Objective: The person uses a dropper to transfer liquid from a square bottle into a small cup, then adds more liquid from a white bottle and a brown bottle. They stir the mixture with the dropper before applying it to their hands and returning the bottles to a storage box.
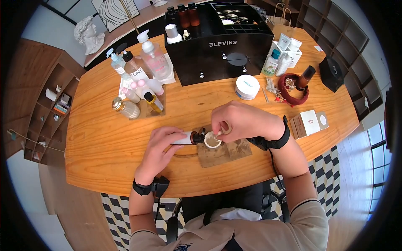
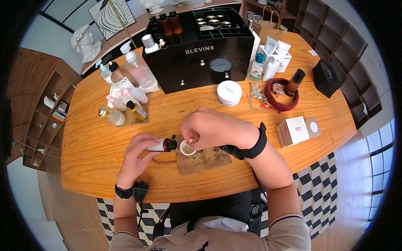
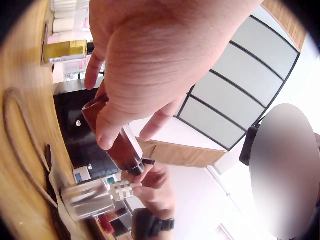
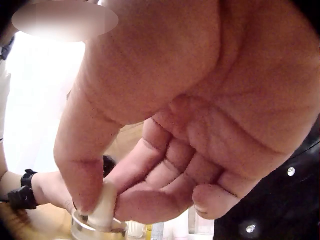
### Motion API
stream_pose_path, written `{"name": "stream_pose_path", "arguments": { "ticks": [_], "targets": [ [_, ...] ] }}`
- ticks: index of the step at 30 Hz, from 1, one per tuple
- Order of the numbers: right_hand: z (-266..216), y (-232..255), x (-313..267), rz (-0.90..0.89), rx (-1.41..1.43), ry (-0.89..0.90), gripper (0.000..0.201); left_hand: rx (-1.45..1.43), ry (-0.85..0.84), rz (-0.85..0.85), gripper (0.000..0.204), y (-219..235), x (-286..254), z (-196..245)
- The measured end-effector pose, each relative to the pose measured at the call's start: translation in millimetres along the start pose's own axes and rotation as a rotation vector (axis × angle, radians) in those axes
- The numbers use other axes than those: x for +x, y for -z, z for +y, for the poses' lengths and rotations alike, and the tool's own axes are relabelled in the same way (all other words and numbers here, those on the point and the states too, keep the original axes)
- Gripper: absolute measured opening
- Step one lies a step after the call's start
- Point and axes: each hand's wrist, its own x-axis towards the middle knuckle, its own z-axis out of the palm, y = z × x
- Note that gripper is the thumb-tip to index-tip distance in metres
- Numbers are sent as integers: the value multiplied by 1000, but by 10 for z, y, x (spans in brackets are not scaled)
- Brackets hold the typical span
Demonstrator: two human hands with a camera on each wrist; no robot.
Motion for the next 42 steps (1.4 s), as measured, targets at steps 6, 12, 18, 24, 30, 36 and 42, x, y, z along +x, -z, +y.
{"name": "stream_pose_path", "arguments": {
  "ticks": [6,12,18,24,30,36,42],
  "targets": [
    [-31,11,2,-32,21,-44,11,30,-10,-1,35,2,18,43],
    [-14,13,7,-30,32,2,12,45,-41,-49,38,26,16,39],
    [-4,13,-5,-84,5,-37,11,5,-2,-13,38,-3,4,11],
    [7,9,3,-5,-20,-19,11,-3,7,11,38,-9,15,39],
    [-21,18,-4,-59,38,-45,11,57,-26,-9,43,4,10,17],
    [-10,19,-6,-80,4,-19,11,37,-14,34,43,-10,5,-19],
    [11,29,-4,-36,9,-38,11,25,27,71,35,-34,12,51]
  ]
}}
